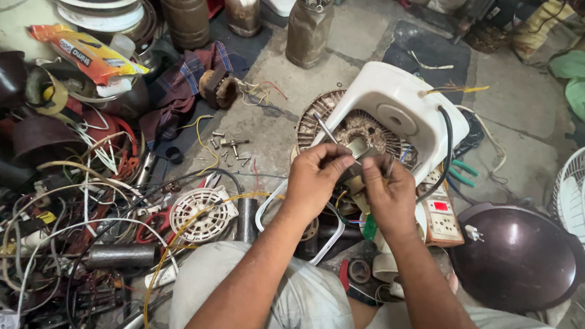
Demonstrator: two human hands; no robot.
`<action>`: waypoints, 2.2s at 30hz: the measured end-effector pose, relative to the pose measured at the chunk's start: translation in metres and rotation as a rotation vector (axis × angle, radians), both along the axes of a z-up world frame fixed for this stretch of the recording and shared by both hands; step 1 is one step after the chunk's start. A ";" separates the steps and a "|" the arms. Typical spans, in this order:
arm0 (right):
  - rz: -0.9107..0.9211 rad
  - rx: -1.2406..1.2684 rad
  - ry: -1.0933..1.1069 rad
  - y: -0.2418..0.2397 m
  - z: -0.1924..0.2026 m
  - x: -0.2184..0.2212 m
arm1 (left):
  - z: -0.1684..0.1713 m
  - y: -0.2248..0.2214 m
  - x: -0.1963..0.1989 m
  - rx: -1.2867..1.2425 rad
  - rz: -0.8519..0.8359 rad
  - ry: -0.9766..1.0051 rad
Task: The person disassembles a small electric motor, removes the rotor, and uses a screwdriver to adjust internal components. The person then reassembles the motor parts.
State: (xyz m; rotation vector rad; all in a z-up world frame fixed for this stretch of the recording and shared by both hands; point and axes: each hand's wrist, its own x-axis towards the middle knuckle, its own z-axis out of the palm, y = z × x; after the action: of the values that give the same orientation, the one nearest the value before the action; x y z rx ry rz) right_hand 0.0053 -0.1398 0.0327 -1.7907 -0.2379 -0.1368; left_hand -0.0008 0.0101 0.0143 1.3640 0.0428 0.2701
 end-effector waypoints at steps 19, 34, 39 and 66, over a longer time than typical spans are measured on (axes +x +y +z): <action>-0.071 0.019 -0.074 0.000 -0.023 0.007 | -0.093 0.130 0.061 1.031 0.574 0.267; 0.002 -0.469 0.654 -0.162 0.002 -0.230 | 0.019 -0.014 0.002 1.029 0.000 -0.391; -0.387 -0.876 0.154 -0.228 0.031 -0.302 | 0.002 -0.018 0.015 1.090 0.002 -0.401; -0.661 -1.142 0.592 -0.236 0.063 -0.262 | 0.018 -0.020 -0.016 0.981 0.068 -0.336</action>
State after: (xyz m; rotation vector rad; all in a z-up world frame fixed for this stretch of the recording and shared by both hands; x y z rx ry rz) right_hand -0.2564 -0.3763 0.0961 -2.8741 0.8862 0.1010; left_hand -0.0165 -0.0098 0.0325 2.2682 -0.3692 0.6239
